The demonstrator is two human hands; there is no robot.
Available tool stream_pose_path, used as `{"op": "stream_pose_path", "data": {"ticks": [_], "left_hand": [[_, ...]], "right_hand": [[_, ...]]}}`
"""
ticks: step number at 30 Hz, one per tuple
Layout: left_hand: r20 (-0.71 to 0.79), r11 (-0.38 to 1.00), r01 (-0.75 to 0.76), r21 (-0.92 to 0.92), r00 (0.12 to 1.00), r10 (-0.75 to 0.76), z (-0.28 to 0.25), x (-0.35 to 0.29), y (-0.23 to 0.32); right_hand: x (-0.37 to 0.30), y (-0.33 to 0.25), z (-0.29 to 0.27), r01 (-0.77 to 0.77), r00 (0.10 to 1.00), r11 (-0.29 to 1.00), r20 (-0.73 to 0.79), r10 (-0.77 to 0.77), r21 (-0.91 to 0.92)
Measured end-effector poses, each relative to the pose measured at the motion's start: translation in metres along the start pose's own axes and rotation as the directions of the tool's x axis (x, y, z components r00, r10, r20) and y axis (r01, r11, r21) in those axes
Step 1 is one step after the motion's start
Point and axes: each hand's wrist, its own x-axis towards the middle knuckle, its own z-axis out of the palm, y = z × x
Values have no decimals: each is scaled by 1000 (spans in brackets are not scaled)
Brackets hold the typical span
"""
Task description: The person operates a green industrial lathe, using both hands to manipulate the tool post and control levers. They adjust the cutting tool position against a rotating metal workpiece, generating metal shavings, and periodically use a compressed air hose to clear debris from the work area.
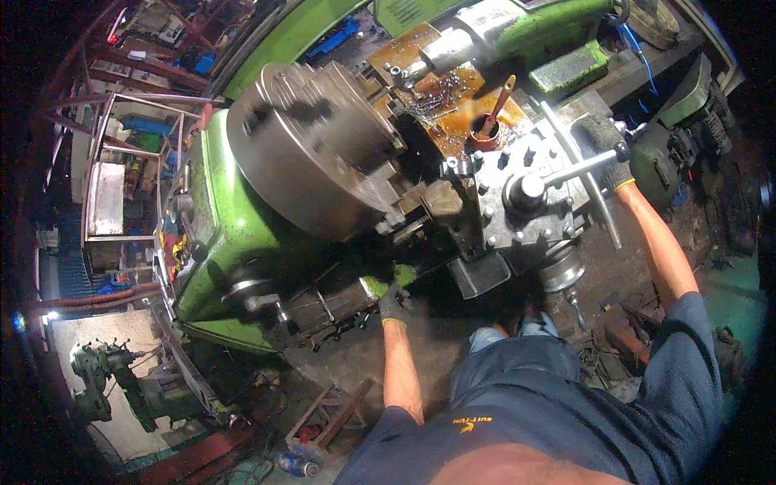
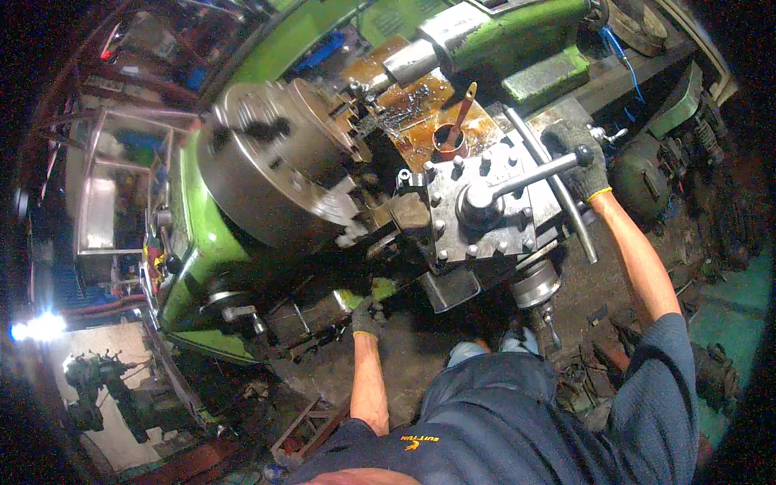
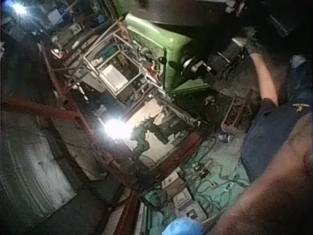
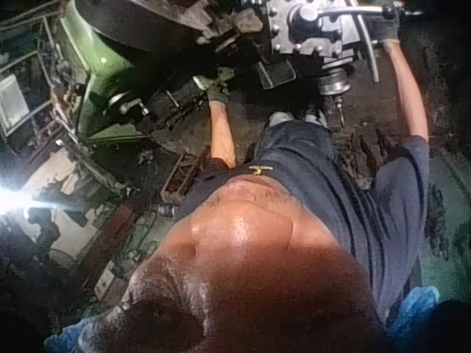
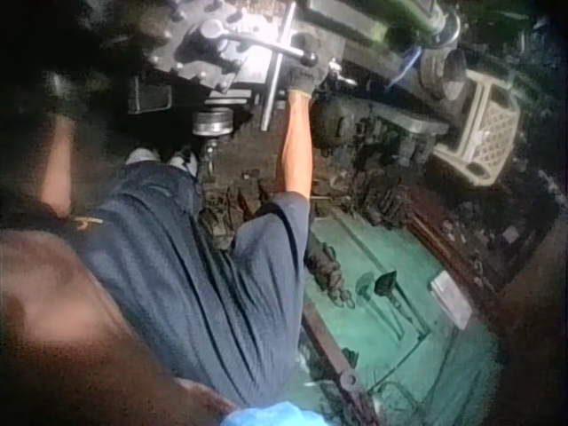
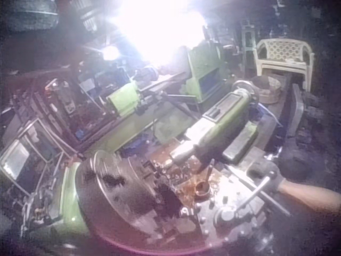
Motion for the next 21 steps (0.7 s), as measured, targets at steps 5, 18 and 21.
{"op": "stream_pose_path", "data": {"ticks": [5, 18, 21], "left_hand": [[-6, 999, 15, 38, 1000, -15, 0, 0, 2], [-46, 998, 29, 62, 999, -26, 5, -6, 4], [-5, 998, 54, 19, 999, -54, 6, -6, 6]], "right_hand": [[4, -5, -1, 7, 1000, 999, 7, -7, -48], [-4, 12, 8, 53, 998, 998, -30, -54, -39], [1, -1, -1, 26, 1000, 998, 17, -25, -63]]}}
